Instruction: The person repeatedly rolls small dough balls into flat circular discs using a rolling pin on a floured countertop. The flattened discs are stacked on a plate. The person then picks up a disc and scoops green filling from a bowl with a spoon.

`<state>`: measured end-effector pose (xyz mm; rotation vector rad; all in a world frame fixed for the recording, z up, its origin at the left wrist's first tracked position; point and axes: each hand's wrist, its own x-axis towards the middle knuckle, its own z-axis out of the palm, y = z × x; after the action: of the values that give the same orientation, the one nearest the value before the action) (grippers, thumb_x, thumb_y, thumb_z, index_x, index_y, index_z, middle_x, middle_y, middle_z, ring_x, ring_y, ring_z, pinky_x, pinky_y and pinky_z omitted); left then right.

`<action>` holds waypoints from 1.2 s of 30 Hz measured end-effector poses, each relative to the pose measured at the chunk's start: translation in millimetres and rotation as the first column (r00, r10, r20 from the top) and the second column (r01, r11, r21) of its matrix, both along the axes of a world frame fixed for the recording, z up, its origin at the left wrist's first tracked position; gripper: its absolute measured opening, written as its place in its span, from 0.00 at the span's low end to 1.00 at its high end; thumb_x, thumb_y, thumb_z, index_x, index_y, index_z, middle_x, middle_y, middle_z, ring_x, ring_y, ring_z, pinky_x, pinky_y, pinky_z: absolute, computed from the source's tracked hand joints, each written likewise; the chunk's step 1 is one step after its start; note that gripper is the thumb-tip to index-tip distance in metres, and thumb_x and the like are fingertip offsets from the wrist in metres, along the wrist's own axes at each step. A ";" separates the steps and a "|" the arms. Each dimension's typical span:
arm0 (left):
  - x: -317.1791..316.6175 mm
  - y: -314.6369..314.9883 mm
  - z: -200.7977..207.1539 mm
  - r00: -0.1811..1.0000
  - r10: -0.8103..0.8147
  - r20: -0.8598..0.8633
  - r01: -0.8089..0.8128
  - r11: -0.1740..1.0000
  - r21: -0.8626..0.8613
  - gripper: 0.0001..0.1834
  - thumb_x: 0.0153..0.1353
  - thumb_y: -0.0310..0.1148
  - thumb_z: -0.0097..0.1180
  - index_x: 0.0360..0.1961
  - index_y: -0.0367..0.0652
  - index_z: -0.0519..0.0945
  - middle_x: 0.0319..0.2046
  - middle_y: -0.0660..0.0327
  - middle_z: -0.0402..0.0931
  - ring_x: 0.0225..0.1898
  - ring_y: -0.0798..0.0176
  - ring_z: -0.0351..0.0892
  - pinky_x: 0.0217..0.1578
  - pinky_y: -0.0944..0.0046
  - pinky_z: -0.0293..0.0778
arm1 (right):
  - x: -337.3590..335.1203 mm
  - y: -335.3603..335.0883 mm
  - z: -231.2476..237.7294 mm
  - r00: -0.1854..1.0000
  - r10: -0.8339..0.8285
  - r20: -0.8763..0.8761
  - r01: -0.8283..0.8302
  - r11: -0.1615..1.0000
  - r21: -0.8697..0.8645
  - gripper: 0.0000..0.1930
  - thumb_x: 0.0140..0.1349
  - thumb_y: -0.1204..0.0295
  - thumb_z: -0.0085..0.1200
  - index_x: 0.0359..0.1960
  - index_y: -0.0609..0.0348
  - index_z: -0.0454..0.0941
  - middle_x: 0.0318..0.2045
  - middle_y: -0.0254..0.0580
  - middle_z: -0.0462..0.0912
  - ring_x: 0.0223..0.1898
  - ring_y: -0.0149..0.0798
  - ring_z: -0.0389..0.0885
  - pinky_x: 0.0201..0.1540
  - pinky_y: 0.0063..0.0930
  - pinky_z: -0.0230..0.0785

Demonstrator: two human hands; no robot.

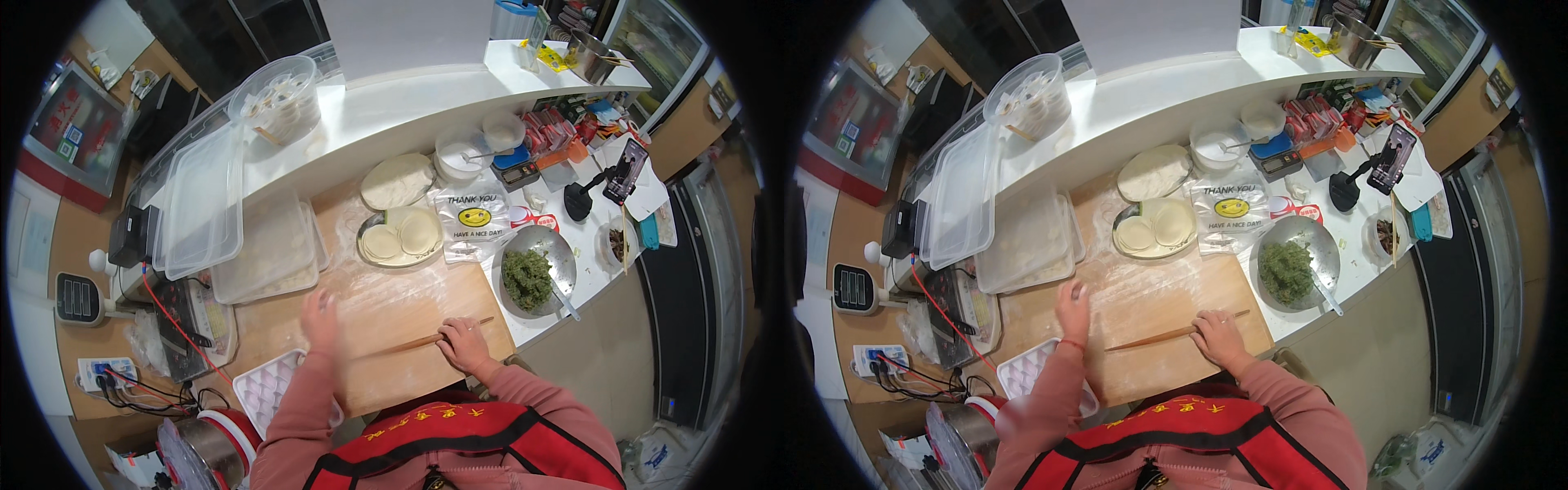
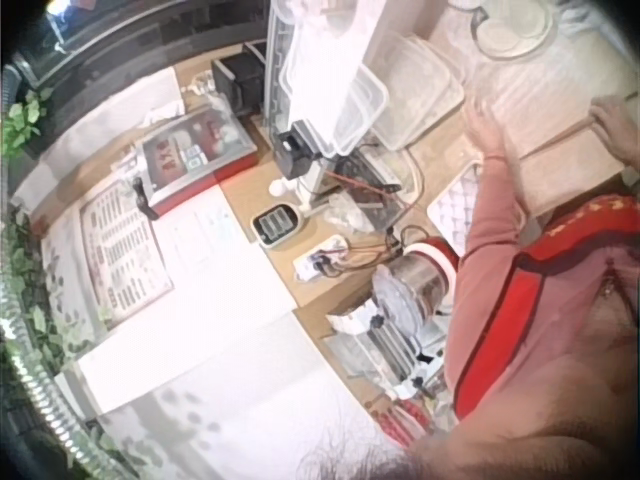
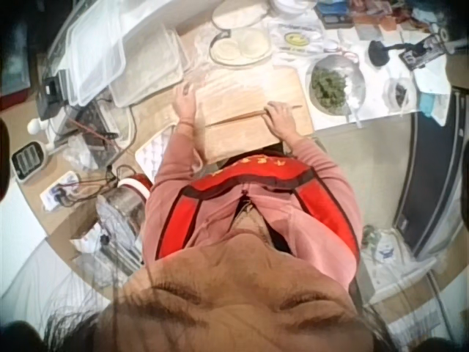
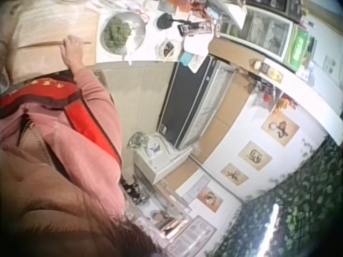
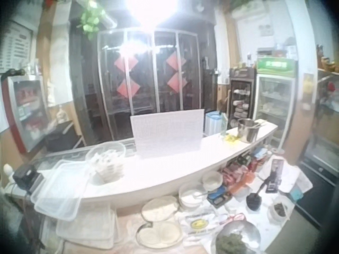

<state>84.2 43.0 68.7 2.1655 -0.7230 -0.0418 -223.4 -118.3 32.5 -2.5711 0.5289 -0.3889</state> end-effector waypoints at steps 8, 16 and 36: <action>0.4 97.5 -36.9 0.962 -0.239 0.133 0.164 0.893 0.419 0.15 0.52 0.30 0.70 0.41 0.43 0.81 0.41 0.52 0.78 0.46 0.46 0.79 0.46 0.50 0.74 | -4.5 3.1 1.4 1.000 -0.009 0.000 0.009 1.000 -0.025 0.16 0.62 0.63 0.64 0.49 0.53 0.79 0.51 0.42 0.78 0.54 0.47 0.77 0.60 0.46 0.64; -50.3 1.7 -52.1 0.928 -0.366 0.065 0.323 0.882 0.344 0.16 0.55 0.33 0.68 0.43 0.41 0.79 0.46 0.51 0.74 0.54 0.44 0.72 0.57 0.45 0.67 | -1.9 2.7 -0.7 0.999 -0.011 0.045 0.012 1.000 -0.024 0.15 0.64 0.62 0.63 0.49 0.54 0.79 0.51 0.44 0.79 0.55 0.49 0.77 0.61 0.46 0.65; -53.9 -10.9 -55.8 0.979 -0.192 0.063 0.157 0.918 0.365 0.27 0.60 0.37 0.66 0.60 0.44 0.77 0.63 0.52 0.70 0.68 0.44 0.65 0.70 0.41 0.57 | -3.8 5.1 0.3 0.999 -0.019 0.036 0.021 0.999 -0.033 0.14 0.65 0.64 0.61 0.50 0.54 0.78 0.50 0.42 0.79 0.54 0.47 0.78 0.61 0.44 0.65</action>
<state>30.3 32.1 12.9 2.4552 -1.0315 -0.1754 -227.2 -113.2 32.8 -2.5872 0.5400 -0.4533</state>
